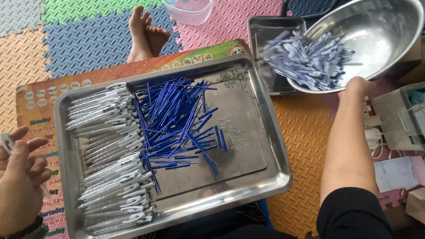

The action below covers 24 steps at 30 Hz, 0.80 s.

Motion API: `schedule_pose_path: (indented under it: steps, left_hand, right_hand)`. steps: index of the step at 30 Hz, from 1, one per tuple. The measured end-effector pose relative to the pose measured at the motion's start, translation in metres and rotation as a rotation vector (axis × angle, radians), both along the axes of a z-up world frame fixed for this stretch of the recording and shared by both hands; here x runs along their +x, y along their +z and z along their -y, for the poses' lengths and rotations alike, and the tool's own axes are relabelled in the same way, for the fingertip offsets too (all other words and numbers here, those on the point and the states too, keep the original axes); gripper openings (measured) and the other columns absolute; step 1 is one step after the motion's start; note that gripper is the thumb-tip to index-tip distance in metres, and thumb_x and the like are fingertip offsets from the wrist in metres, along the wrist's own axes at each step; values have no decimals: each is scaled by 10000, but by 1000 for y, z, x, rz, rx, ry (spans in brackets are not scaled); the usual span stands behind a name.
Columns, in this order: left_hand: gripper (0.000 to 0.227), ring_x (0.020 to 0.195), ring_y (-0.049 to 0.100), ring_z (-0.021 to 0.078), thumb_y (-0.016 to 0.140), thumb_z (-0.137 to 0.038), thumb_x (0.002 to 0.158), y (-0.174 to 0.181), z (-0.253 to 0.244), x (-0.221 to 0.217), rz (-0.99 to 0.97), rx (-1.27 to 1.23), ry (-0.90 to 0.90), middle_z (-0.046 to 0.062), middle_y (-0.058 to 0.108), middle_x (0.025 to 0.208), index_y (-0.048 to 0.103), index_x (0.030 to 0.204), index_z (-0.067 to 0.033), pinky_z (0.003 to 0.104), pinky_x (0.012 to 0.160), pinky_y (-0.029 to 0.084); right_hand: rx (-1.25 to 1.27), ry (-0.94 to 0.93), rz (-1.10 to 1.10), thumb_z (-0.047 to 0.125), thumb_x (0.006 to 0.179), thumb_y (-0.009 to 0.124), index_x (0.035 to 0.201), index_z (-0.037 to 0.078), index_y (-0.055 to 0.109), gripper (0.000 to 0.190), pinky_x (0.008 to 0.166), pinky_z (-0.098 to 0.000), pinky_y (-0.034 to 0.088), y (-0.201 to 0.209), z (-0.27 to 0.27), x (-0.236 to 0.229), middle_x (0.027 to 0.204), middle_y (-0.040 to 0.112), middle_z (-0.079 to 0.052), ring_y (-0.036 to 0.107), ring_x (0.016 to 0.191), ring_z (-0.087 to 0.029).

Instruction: Assembling ballpoint pens by inserting ink refills into pen bodies and organizing them on a tray.

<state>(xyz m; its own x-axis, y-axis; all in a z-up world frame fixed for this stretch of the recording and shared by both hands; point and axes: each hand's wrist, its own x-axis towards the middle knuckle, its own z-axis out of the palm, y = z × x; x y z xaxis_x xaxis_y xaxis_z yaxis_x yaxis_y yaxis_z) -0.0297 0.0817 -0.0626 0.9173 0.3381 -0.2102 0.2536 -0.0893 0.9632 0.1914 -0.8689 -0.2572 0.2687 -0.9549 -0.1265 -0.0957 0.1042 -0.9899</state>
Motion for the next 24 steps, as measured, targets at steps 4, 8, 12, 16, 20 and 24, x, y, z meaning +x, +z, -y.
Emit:
schedule_pose_path:
  steps: [4, 8, 12, 16, 20, 24]
  left_hand:
    - [392, 782, 288, -13, 368, -356, 1341, -8, -10, -7, -3, 8, 13, 33, 496, 1487, 343, 1719, -254, 142, 588, 229]
    - [453, 762, 276, 27, 304, -267, 1337, -4, -8, -9, 1, 86, 27, 78, 469, 1454, 299, 1785, -195, 179, 580, 211]
    - [413, 760, 251, 27, 288, -260, 1361, -8, -14, -8, -1, 55, 23, 79, 464, 1473, 297, 1768, -190, 180, 579, 204]
    - [399, 769, 265, 11, 332, -322, 1364, -15, -19, -9, -10, 26, 33, 60, 473, 1456, 310, 1750, -223, 161, 589, 218]
    - [406, 812, 289, -8, 349, -330, 1337, -17, -18, -6, -20, -13, 29, 30, 472, 1483, 332, 1739, -268, 144, 601, 222]
    - [352, 741, 338, -11, 397, -254, 1360, -1, 0, 1, 12, 39, 32, 58, 593, 1367, 387, 1708, -206, 141, 577, 268]
  right_hand:
    - [-211, 36, -39, -24, 1064, 303, 1684, 103, 377, 637, 1253, -391, 681, 4, -26, 15, 1663, 602, -235, 762, 1470, -339]
    - [-631, 18, -381, -119, 991, 414, 1664, 276, 463, 782, 1104, -398, 772, 5, -39, 25, 1475, 641, -235, 846, 1281, -353]
    - [-889, 43, -432, -201, 894, 492, 1701, 318, 370, 967, 1146, -397, 707, 15, -45, 32, 1576, 717, -129, 869, 1310, -314]
    - [-1204, -16, -424, -86, 875, 649, 1244, -2, 751, 393, 866, -471, 710, 44, -56, 29, 1107, 883, -209, 888, 964, -380]
    - [-1320, 10, -293, -218, 892, 746, 1591, 177, 594, 816, 1181, -317, 694, 92, -54, 33, 1546, 749, -57, 880, 1334, -286]
    - [-1629, -12, -78, -57, 972, 715, 1388, 116, 692, 451, 891, -306, 755, 120, -19, 38, 1193, 916, -110, 931, 1005, -234]
